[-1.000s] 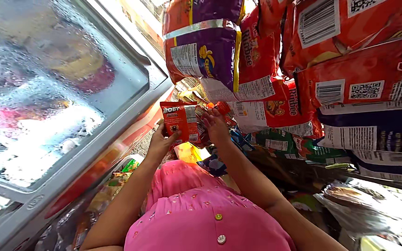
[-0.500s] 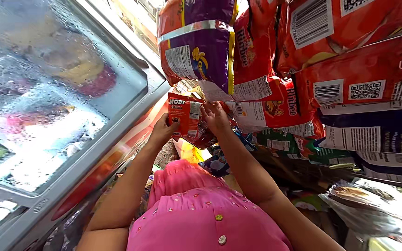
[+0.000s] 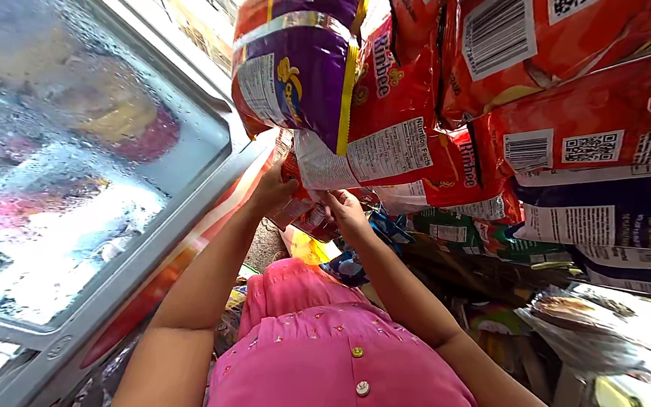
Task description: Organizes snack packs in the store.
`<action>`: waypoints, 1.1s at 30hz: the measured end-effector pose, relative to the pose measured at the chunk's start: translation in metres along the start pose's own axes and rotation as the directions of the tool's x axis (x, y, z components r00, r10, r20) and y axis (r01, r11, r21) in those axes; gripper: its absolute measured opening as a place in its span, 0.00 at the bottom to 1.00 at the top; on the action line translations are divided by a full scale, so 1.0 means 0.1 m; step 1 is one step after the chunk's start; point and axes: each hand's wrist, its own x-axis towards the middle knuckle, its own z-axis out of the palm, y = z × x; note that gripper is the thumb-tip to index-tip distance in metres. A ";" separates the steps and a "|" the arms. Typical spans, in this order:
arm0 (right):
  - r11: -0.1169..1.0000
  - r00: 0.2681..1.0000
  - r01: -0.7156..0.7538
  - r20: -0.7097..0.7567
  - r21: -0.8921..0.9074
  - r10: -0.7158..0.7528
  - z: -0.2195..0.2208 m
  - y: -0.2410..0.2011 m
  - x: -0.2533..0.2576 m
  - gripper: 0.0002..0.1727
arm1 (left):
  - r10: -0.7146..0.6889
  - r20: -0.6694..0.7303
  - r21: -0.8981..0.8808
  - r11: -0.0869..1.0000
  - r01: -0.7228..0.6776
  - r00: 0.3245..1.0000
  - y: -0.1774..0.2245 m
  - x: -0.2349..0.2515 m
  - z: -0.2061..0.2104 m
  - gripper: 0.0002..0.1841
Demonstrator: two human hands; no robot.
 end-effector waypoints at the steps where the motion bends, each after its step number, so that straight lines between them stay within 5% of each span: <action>1: 1.000 1.000 0.008 0.006 0.004 -0.008 -0.01 0.00 0.00 0.06 | 0.028 0.018 -0.036 0.999 -0.027 0.999 0.01 0.07 0.00 0.24; 8: 0.999 0.999 0.043 -0.025 0.016 -0.042 -0.09 -0.05 0.03 0.06 | 0.027 0.181 -0.194 0.981 0.009 0.983 0.27 0.33 0.01 0.20; 13: 0.998 0.999 0.038 -0.015 -0.042 -0.039 -0.08 -0.05 0.03 0.08 | 0.009 0.035 -0.283 0.959 0.002 0.999 0.32 0.54 0.05 0.13; 17: 1.000 0.999 0.022 -0.046 -0.012 -0.023 -0.11 0.01 0.13 0.08 | 0.032 0.003 0.077 0.997 -0.032 0.999 0.60 0.64 0.09 0.16; 22: 0.996 0.977 0.020 -0.209 -0.084 -0.038 -0.30 0.04 0.25 0.11 | -0.027 0.040 0.465 0.885 0.006 0.999 0.57 0.82 0.11 0.25; 25: 0.994 0.959 0.029 -0.276 -0.106 -0.057 -0.39 0.09 0.28 0.12 | -0.027 -0.025 0.319 0.947 0.033 0.999 0.52 0.76 0.09 0.21; 29: 0.996 0.973 0.036 -0.226 -0.077 -0.052 -0.47 0.23 0.14 0.15 | 0.004 -0.318 0.153 0.987 0.047 0.948 0.30 0.48 0.22 0.21; 33: 0.996 0.984 -0.044 -0.177 -0.073 0.030 -0.49 0.37 -0.05 0.16 | 0.214 -0.264 0.197 0.967 -0.164 0.941 0.03 0.20 0.60 0.34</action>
